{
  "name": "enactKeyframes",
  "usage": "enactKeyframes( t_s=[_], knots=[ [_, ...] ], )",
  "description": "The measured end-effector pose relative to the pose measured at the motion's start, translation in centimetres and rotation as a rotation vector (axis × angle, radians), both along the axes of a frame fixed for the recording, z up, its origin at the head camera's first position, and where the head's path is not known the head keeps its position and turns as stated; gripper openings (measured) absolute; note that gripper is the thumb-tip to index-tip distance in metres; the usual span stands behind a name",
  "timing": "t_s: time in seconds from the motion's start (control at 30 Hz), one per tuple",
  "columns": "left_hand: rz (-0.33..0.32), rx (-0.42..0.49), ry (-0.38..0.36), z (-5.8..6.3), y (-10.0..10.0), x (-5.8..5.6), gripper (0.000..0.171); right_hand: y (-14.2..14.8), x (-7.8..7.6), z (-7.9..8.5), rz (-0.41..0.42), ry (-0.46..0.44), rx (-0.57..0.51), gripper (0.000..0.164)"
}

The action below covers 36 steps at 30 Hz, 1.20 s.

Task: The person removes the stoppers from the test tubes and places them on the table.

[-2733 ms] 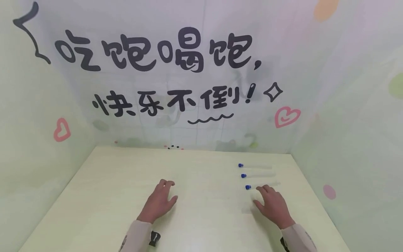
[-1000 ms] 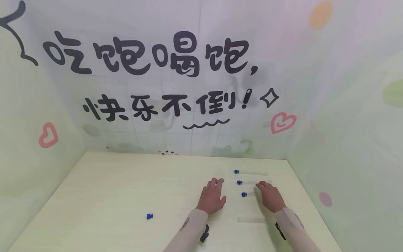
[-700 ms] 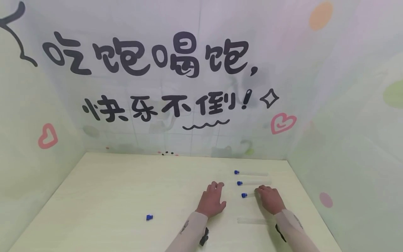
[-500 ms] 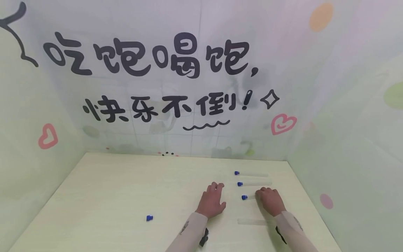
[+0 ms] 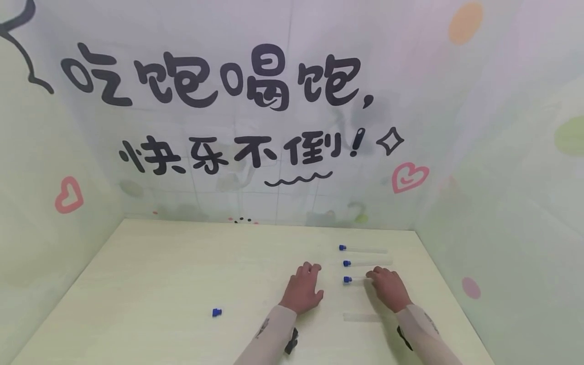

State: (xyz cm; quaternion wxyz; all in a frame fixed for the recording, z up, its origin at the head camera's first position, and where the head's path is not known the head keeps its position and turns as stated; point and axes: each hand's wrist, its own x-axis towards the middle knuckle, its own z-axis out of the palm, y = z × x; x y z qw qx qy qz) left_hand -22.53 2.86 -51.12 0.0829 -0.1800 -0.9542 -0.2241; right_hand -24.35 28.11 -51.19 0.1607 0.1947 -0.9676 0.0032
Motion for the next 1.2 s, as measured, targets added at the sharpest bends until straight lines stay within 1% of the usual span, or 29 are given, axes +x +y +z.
enactKeyframes(
  t_s=[0.13,0.23,0.4,0.5,0.67,0.8,1.0,1.07,1.2],
  knots=[
    [-0.019,0.016,0.001,0.5,-0.5,0.2,0.047,-1.1,0.5,0.7,0.027,-0.012,-0.069,0.020],
    [-0.030,0.033,-0.002,0.7,-1.0,0.4,0.044,-1.8,0.8,1.1,0.027,-0.044,-0.117,0.021],
    [-0.040,0.050,-0.013,1.0,-1.8,0.6,0.043,-2.8,1.4,1.8,0.024,-0.080,-0.166,0.021],
    [-0.054,0.061,-0.003,1.2,-2.1,0.8,0.042,-3.5,1.9,2.2,0.040,-0.065,-0.176,0.021],
    [-0.085,0.061,0.047,1.2,-2.6,1.2,0.042,-4.8,2.8,2.7,0.072,-0.020,-0.163,0.022],
    [-0.106,0.071,0.078,1.5,-2.8,1.5,0.041,-5.8,3.2,3.0,0.091,0.002,-0.169,0.024],
    [-0.130,0.096,0.095,1.4,-3.4,1.9,0.038,-7.2,4.0,3.2,0.109,0.003,-0.172,0.025],
    [-0.143,0.095,0.119,1.3,-3.5,2.1,0.036,-7.4,4.3,3.1,0.123,0.010,-0.171,0.026],
    [-0.165,0.102,0.140,1.4,-3.8,2.4,0.031,-7.8,4.6,3.2,0.135,0.013,-0.169,0.026]
  ],
)
